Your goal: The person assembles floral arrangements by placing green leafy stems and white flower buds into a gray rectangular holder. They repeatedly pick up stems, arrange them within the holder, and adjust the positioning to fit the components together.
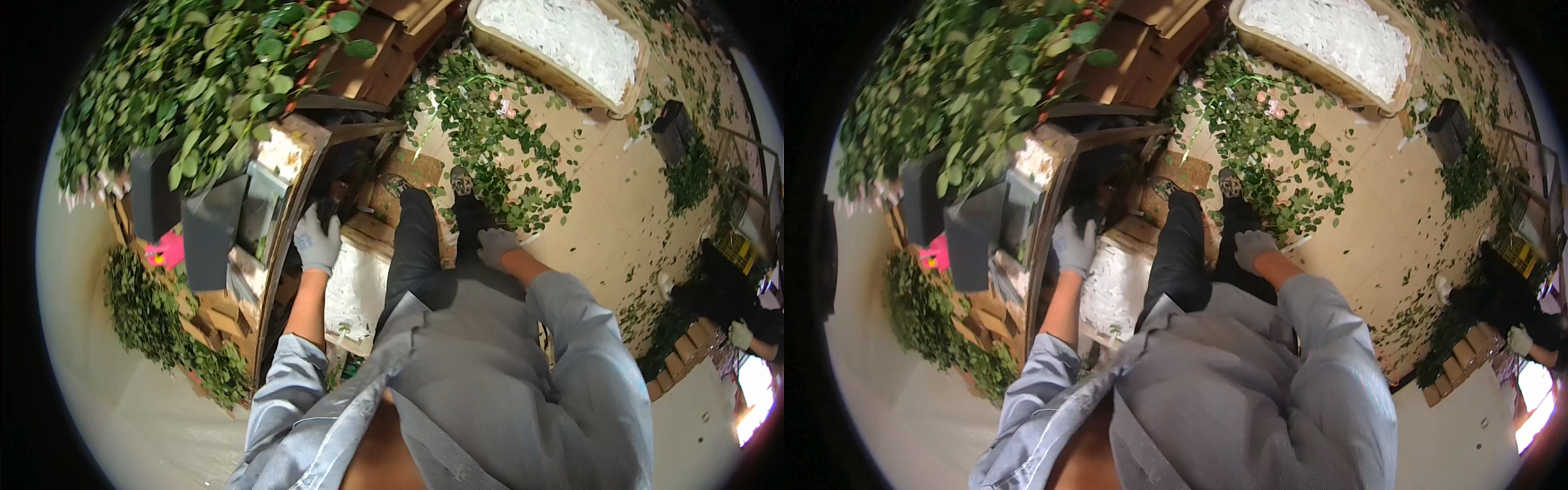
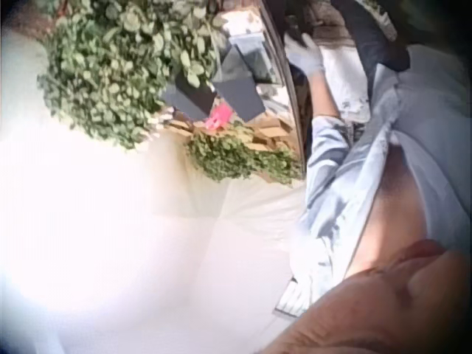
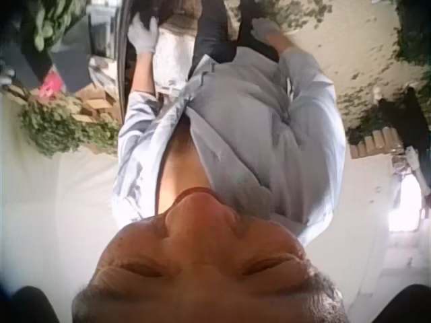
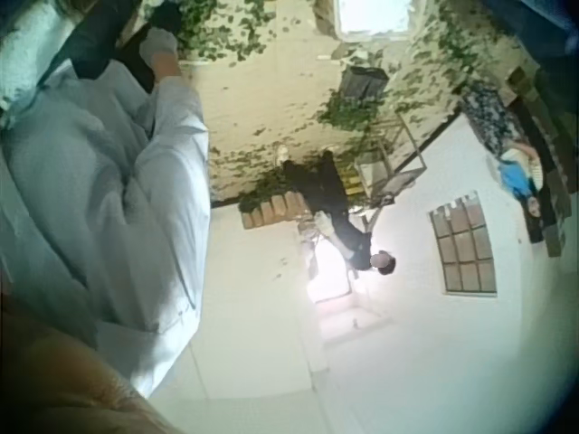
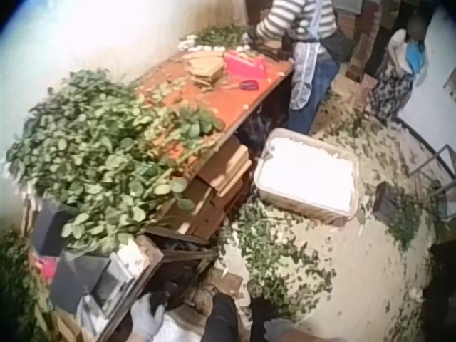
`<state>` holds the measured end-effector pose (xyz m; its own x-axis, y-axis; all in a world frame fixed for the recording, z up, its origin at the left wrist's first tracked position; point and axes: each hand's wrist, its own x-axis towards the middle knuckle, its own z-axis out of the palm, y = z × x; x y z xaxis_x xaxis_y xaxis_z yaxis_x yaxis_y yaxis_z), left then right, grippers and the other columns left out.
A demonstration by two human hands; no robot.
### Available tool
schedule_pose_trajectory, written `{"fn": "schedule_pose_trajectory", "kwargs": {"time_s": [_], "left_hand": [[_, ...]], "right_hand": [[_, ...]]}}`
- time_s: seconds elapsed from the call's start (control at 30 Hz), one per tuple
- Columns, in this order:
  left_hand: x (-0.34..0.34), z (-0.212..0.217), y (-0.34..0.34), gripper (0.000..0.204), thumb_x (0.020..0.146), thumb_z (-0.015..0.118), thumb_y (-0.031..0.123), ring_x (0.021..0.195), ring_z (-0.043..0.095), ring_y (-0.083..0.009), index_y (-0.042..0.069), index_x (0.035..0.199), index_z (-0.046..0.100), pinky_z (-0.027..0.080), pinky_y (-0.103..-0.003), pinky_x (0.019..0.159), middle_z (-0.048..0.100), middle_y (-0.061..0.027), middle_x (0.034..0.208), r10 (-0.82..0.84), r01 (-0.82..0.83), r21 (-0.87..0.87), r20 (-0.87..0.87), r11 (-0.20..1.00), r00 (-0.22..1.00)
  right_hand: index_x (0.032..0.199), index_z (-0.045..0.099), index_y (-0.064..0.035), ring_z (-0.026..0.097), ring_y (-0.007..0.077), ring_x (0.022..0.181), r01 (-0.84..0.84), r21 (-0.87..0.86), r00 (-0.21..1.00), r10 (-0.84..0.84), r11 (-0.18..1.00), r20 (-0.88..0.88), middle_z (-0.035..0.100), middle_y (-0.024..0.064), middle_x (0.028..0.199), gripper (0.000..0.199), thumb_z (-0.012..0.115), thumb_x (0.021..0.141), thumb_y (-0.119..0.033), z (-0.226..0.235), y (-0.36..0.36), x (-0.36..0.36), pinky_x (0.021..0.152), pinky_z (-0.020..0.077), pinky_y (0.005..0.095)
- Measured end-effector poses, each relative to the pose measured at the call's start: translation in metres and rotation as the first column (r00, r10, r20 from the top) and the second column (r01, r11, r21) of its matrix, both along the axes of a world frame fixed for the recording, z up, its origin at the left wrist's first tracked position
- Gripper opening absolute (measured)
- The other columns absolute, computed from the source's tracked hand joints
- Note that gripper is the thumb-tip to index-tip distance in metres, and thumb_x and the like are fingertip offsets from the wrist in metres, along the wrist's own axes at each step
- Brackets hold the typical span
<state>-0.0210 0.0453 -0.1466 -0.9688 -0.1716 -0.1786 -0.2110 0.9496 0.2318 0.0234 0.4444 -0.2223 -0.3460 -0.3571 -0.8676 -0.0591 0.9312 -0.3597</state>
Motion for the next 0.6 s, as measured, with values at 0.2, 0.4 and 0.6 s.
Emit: {"fn": "schedule_pose_trajectory", "kwargs": {"time_s": [0.2, 0.4, 0.6], "left_hand": [[-0.070, -0.154, -0.060, 0.089, 0.092, 0.063, 0.061, 0.141, 0.042, -0.0446, -0.002, 0.151, 0.042, 0.034, -0.049, 0.117, 0.044, -0.0283, 0.153, 0.409, -0.410, -0.066, 0.304, 0.910, 0.860], [-0.078, -0.186, -0.078, 0.071, 0.094, 0.062, 0.053, 0.134, 0.046, -0.0448, 0.000, 0.139, 0.048, 0.037, -0.049, 0.111, 0.050, -0.0268, 0.143, 0.409, -0.401, -0.084, 0.248, 0.912, 0.878], [-0.059, -0.149, -0.064, 0.047, 0.096, 0.060, 0.040, 0.121, 0.053, -0.0461, 0.001, 0.122, 0.059, 0.044, -0.050, 0.102, 0.059, -0.0256, 0.129, 0.406, -0.449, 0.050, 0.344, 0.892, 0.847]], "right_hand": [[0.127, 0.059, -0.0083, 0.057, 0.0397, 0.123, 0.398, 0.153, 0.915, -0.404, 0.904, 0.006, 0.060, 0.0195, 0.130, 0.040, 0.061, 0.097, -0.034, -0.045, -0.001, 0.068, 0.104, 0.0474, 0.0485], [0.126, 0.059, -0.0082, 0.057, 0.0386, 0.122, 0.425, 0.162, 0.899, -0.435, 0.891, 0.037, 0.059, 0.0192, 0.130, 0.039, 0.063, 0.095, -0.033, -0.043, -0.012, 0.075, 0.102, 0.0484, 0.0484], [0.123, 0.061, -0.0067, 0.058, 0.0398, 0.121, 0.416, 0.084, 0.909, -0.416, 0.905, -0.019, 0.063, 0.0212, 0.126, 0.040, 0.060, 0.096, -0.036, -0.046, -0.027, 0.068, 0.103, 0.0483, 0.0481]]}}
